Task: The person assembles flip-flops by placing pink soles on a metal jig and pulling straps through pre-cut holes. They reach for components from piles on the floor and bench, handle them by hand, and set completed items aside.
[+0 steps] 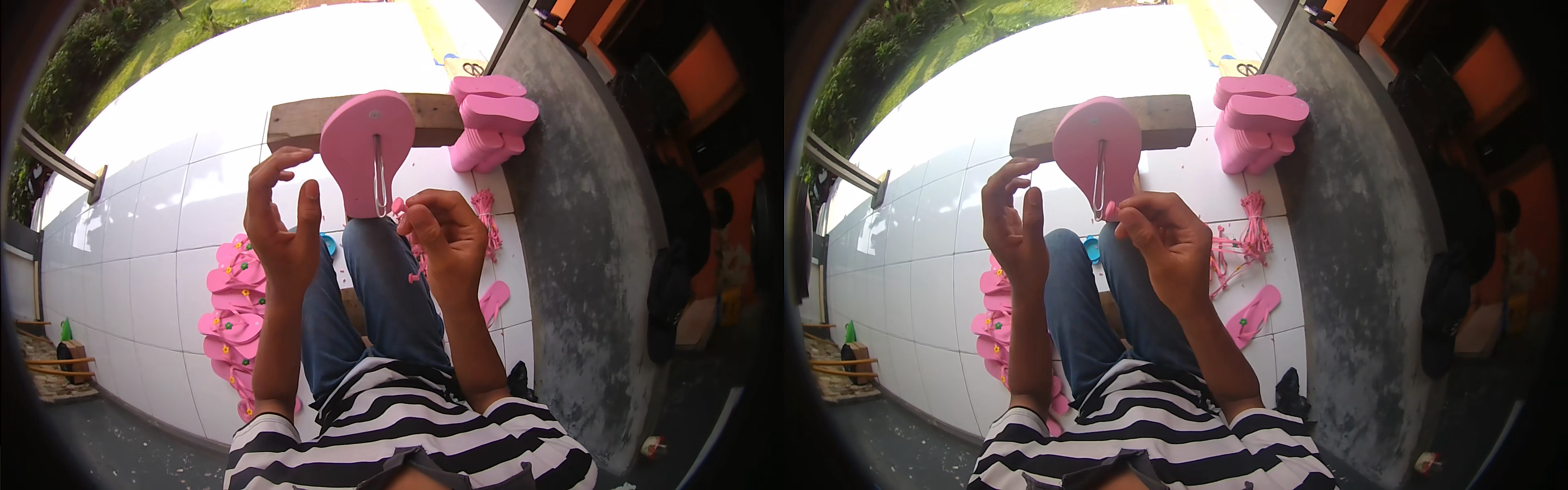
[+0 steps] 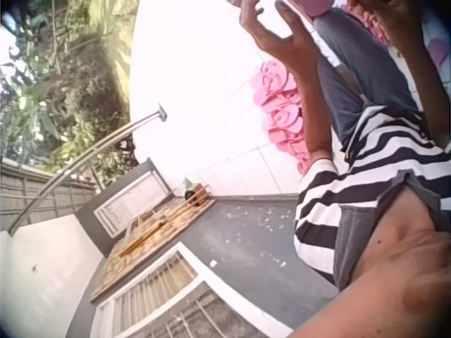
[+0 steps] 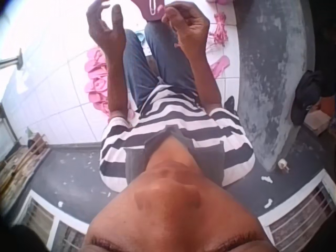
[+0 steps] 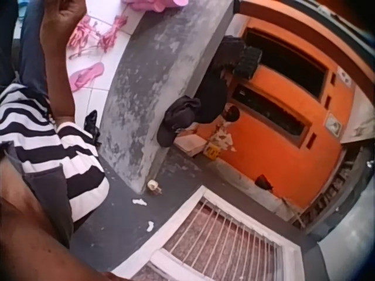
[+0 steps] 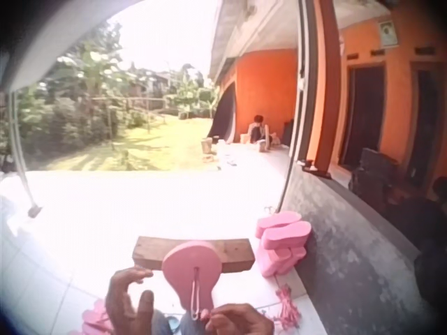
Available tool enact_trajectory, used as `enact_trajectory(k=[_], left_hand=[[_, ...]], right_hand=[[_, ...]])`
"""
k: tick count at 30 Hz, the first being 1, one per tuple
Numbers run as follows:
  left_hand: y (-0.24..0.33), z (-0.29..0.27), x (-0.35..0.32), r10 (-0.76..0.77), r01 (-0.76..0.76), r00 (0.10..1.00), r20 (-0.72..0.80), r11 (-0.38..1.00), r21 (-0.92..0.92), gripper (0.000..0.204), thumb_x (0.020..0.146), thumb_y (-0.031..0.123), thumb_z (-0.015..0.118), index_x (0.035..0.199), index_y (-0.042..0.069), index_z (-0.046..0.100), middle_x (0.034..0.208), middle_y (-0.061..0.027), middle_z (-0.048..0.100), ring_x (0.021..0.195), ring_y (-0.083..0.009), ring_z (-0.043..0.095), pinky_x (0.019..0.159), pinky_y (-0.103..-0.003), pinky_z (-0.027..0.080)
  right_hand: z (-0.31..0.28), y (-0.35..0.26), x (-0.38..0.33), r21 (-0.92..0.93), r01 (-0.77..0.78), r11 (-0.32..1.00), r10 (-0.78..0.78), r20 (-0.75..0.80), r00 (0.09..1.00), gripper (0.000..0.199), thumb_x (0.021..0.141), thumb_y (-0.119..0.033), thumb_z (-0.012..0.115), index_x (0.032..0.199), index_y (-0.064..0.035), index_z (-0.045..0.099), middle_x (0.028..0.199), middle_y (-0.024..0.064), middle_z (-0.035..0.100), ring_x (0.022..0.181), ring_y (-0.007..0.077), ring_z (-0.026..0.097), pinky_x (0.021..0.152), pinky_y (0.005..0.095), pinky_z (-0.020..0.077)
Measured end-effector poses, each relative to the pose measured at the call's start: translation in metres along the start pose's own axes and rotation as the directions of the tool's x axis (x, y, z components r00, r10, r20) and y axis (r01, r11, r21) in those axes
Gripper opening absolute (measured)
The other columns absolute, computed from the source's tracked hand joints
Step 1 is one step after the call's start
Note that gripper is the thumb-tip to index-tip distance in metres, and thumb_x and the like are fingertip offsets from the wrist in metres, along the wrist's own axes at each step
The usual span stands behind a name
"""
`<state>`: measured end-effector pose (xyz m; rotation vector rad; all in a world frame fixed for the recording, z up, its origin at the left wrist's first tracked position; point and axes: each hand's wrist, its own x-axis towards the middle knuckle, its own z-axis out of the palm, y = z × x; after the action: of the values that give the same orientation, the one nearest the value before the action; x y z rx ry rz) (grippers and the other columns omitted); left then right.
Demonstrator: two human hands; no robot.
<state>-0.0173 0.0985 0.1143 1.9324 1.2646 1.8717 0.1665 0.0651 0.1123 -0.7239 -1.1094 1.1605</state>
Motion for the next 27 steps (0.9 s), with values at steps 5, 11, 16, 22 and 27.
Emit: enact_trajectory(k=[5,11,16,22,27], left_hand=[[0.000,0.010,0.052,0.025,-0.045,0.991,0.131,0.988,0.151,0.025,0.096,0.015,0.061,0.119,0.004,0.062,0.120,-0.0128,0.064,0.113,-0.0226,0.059,0.096,-0.039,0.048],[-0.004,0.024,0.068,0.015,-0.091,0.949,0.314,0.969,0.230,0.027,0.090,0.029,0.069,0.104,0.007,0.070,0.090,-0.0097,0.072,0.094,-0.0306,0.065,0.086,-0.040,0.047],[-0.012,0.023,0.069,-0.035,-0.005,0.933,0.359,0.994,0.110,0.025,0.088,0.028,0.071,0.103,0.007,0.070,0.092,-0.0112,0.071,0.093,-0.0313,0.063,0.088,-0.041,0.045],[-0.002,0.016,0.047,0.051,-0.043,0.933,0.356,0.999,-0.030,0.023,0.085,0.019,0.074,0.100,0.003,0.069,0.095,-0.0141,0.069,0.093,-0.0314,0.063,0.089,-0.043,0.046],[0.014,0.017,0.025,-0.099,0.168,0.940,0.327,0.967,-0.191,0.022,0.087,0.011,0.073,0.104,0.000,0.066,0.092,-0.0128,0.067,0.085,-0.0230,0.065,0.078,-0.032,0.049]], right_hand=[[0.005,0.008,-0.002,0.031,0.008,0.999,-0.009,0.033,0.999,0.021,0.094,-0.015,0.069,0.108,-0.0001,0.064,0.101,0.0074,0.071,0.083,0.0084,0.064,0.072,0.0219,0.0512],[0.007,-0.002,0.002,-0.422,0.163,0.892,-0.144,0.078,0.987,0.015,0.093,-0.012,0.070,0.101,0.0010,0.069,0.078,-0.0010,0.064,0.064,-0.0001,0.048,0.055,0.0157,0.0329],[0.001,-0.008,0.025,-0.252,-0.065,0.966,0.085,0.070,0.994,0.016,0.091,-0.011,0.072,0.100,0.0017,0.070,0.081,-0.0029,0.065,0.066,-0.0008,0.047,0.056,0.0158,0.0345],[0.001,-0.012,0.019,-0.293,-0.039,0.955,0.061,0.067,0.996,0.016,0.091,-0.010,0.071,0.102,0.0017,0.070,0.088,0.0057,0.071,0.080,0.0082,0.063,0.073,0.0212,0.0480],[-0.014,0.008,0.035,-0.523,0.331,0.785,-0.332,0.097,0.938,0.039,0.088,-0.031,0.076,0.104,-0.0015,0.058,0.103,0.0064,0.058,0.105,0.0159,0.057,0.085,0.0308,0.0508]])
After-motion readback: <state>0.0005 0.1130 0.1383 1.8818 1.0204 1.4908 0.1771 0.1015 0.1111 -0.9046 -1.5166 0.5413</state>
